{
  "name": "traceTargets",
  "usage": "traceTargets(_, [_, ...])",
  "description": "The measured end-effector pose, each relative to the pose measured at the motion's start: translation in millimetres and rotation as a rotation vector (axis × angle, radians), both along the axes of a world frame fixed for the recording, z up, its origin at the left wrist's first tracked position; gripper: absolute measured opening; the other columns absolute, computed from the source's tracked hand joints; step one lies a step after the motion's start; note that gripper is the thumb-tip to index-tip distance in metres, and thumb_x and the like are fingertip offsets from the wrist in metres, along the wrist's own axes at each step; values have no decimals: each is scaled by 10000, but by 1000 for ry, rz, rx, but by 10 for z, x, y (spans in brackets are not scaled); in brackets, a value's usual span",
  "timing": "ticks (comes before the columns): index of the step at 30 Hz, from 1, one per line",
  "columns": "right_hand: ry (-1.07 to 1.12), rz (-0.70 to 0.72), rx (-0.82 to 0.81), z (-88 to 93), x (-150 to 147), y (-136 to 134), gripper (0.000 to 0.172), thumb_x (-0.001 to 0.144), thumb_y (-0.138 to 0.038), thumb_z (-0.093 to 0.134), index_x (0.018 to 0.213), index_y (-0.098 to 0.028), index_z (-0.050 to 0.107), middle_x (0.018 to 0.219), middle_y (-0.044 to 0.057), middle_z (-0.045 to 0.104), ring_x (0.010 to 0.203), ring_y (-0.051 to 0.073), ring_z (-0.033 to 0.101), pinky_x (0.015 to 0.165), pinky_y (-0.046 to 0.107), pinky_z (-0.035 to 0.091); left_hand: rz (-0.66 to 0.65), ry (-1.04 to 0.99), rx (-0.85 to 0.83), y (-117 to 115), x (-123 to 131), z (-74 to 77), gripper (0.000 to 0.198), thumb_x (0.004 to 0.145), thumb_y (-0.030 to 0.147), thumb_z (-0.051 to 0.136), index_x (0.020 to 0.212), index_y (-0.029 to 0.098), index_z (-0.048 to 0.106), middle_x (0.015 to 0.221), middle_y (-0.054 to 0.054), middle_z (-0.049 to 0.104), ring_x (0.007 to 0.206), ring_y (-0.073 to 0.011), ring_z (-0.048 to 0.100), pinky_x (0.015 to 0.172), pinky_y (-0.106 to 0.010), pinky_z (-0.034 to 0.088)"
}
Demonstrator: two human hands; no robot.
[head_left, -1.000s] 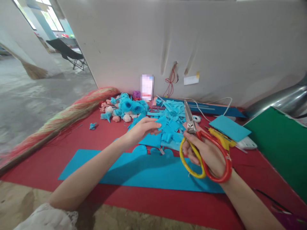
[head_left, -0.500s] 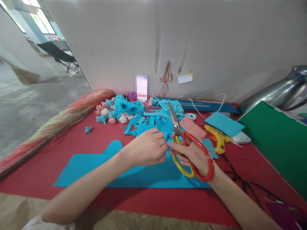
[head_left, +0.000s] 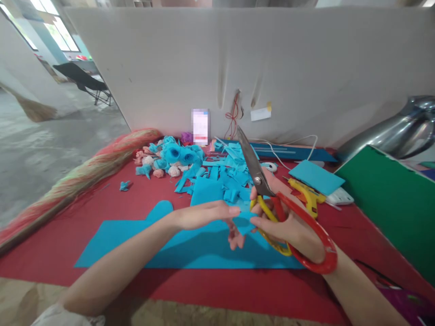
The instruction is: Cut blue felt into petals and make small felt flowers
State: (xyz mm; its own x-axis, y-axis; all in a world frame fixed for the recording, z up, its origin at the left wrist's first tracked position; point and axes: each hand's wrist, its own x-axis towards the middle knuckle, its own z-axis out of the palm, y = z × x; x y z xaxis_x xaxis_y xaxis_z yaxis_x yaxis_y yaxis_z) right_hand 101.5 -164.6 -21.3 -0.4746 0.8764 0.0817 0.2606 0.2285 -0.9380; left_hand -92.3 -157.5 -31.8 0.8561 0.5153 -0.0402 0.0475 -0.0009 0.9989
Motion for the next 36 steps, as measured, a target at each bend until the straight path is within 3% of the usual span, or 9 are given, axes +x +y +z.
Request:
traceTargets(3, [-93, 27, 124, 3, 10, -29, 248, 684, -174, 581, 884, -217, 441, 620, -45, 554, 479, 99, 549, 461, 203, 487, -35, -113, -141, -16, 47, -39, 418, 785, 485, 490, 637, 130, 654, 591, -42, 647, 545, -134, 577, 643, -262, 469])
traceTargets(8, [-169, 70, 210, 35, 12, -65, 245, 694, -140, 547, 895, -233, 442, 640, -44, 555, 530, 90, 558, 502, 178, 487, -82, -5, -149, -49, 78, -23, 389, 772, 450, 532, 585, 128, 644, 485, -15, 594, 448, -87, 519, 510, -196, 448])
traceTargets(13, [-94, 23, 141, 64, 29, -45, 364, 665, -145, 613, 963, -247, 431, 684, -48, 542, 570, 82, 552, 522, 159, 475, 75, 63, -112, -102, 75, 39, 260, 794, 289, 543, 600, 129, 606, 530, 8, 575, 463, -47, 492, 495, -147, 413])
traceTargets(17, [-19, -37, 29, 71, 24, -21, 394, 607, -140, 685, 908, -230, 448, 672, -64, 501, 447, 33, 451, 436, 130, 413, 241, 143, 107, -167, 112, 106, 267, 802, 267, 511, 600, 111, 590, 539, -1, 560, 477, -56, 505, 504, -160, 409])
traceTargets(22, [1, -159, 110, 0, -16, 8, 418, 580, -175, 717, 918, -223, 476, 724, -47, 519, 502, 55, 493, 462, 152, 447, 429, 253, 507, -235, 187, 116, 249, 796, 204, 481, 616, 107, 623, 575, -27, 605, 571, -92, 559, 561, -182, 418])
traceTargets(25, [56, -242, 124, -40, -48, -5, 363, 606, -249, 709, 882, -211, 477, 655, -49, 538, 482, 76, 499, 446, 175, 455, 514, 271, 613, -240, 205, 100, 290, 798, 226, 493, 563, 117, 624, 542, -26, 602, 550, -89, 533, 553, -191, 402])
traceTargets(32, [224, -310, 25, -8, -106, -126, 363, 620, -302, 718, 860, -202, 465, 596, -64, 519, 418, 55, 419, 377, 162, 359, 501, 55, 195, -257, 189, 127, 312, 780, 278, 545, 521, 117, 609, 564, -35, 623, 541, -88, 531, 535, -192, 426])
traceTargets(34, [273, -288, -28, 28, -105, -140, 293, 691, -345, 657, 853, -197, 464, 564, -64, 497, 376, 50, 368, 350, 172, 326, 511, -6, 116, -260, 173, 151, 283, 765, 261, 559, 525, 124, 617, 536, -15, 614, 527, -83, 530, 538, -189, 434])
traceTargets(36, [313, -213, -64, 62, -97, -135, 190, 771, -352, 540, 836, -187, 472, 582, -36, 511, 407, 71, 413, 395, 195, 378, 580, -47, 88, -247, 145, 179, 274, 750, 263, 574, 518, 126, 627, 522, -8, 613, 509, -78, 531, 524, -184, 432])
